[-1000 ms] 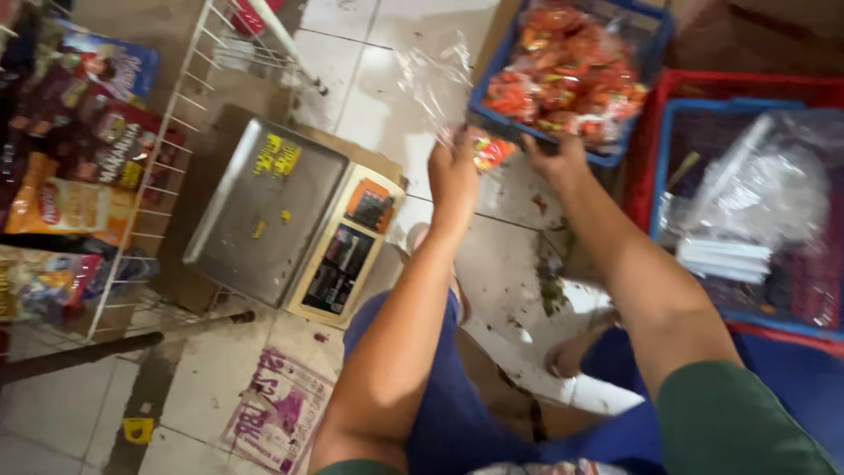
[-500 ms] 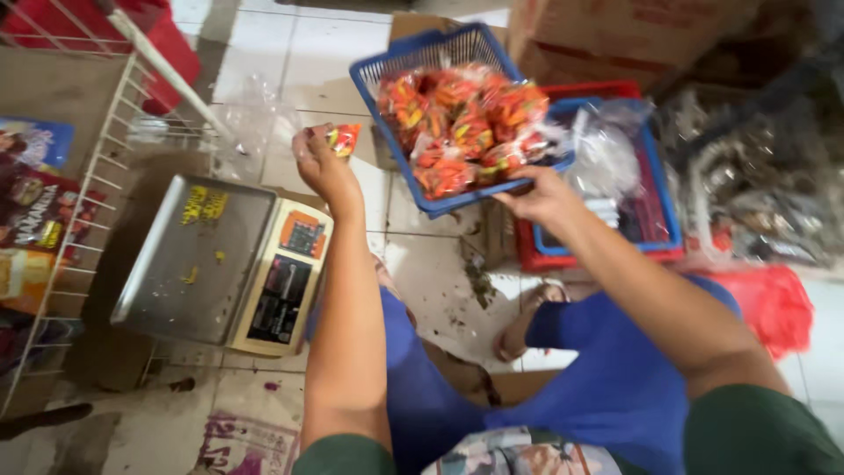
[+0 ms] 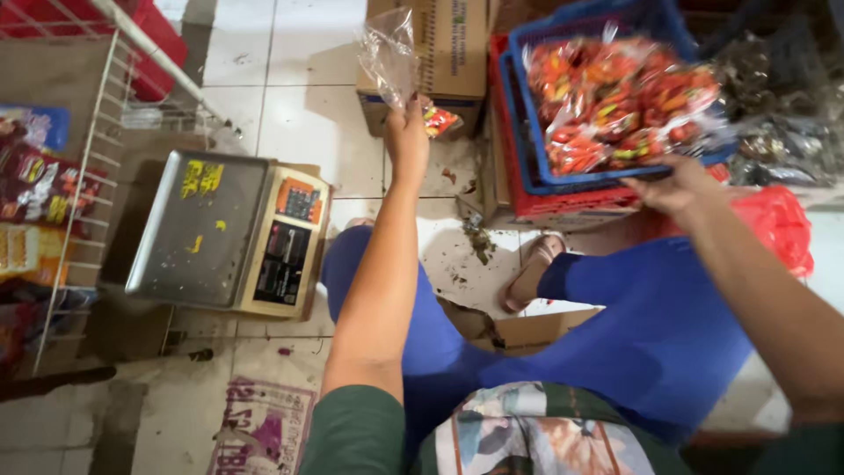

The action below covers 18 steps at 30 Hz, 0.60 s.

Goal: The person is weighing small quantities of chilies on a digital scale and putting them into individual plastic bags.

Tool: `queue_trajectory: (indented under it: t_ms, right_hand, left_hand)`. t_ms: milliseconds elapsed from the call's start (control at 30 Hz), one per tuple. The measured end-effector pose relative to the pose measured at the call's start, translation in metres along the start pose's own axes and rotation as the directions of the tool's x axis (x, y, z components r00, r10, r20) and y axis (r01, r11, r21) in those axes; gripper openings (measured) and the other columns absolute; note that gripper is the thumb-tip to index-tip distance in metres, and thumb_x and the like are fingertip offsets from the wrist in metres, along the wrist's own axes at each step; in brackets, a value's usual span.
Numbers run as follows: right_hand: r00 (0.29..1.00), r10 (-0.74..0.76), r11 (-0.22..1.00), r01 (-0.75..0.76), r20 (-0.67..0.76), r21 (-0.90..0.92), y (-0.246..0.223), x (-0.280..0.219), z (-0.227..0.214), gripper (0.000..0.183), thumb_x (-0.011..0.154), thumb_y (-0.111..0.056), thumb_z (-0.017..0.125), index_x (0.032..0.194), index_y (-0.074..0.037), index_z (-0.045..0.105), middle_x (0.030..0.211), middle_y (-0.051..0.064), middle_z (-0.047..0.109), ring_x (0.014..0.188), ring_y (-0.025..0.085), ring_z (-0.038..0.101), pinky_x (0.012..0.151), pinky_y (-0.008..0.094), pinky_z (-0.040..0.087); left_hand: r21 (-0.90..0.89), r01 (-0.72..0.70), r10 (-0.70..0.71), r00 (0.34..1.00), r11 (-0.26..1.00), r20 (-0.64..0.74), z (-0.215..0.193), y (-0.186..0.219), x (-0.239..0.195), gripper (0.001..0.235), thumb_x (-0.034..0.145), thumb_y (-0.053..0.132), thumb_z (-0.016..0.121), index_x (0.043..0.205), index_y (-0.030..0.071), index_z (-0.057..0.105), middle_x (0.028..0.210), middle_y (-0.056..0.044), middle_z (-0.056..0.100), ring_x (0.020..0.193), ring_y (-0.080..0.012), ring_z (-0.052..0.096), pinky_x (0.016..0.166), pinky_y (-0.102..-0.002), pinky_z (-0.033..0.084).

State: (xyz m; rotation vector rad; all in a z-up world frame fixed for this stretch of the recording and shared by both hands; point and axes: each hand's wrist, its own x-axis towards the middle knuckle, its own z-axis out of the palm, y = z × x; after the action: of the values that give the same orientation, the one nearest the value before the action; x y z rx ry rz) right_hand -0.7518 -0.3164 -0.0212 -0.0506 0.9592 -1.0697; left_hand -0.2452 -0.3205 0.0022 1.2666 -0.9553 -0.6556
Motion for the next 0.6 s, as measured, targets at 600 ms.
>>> queue_trajectory:
  t_ms: [600]
  right_hand:
    - [0.857,-0.466,0.691,0.508,0.220,-0.514,0.100,-0.057,0.021,0.036,0.095,-0.001,0.057,0.131,0.000,0.054,0.142,0.022,0.059,0.127,0.037,0.063,0.105,0.050,0.055]
  left_hand:
    - [0.118,0.532,-0.482,0.624,0.839,0.615,0.063,0.031,-0.092,0.020,0.100,0.019,0.057,0.108,0.004,0.068,0.095,-0.007,0.075,0.083,-0.0160,0.070,0.072,-0.033,0.057]
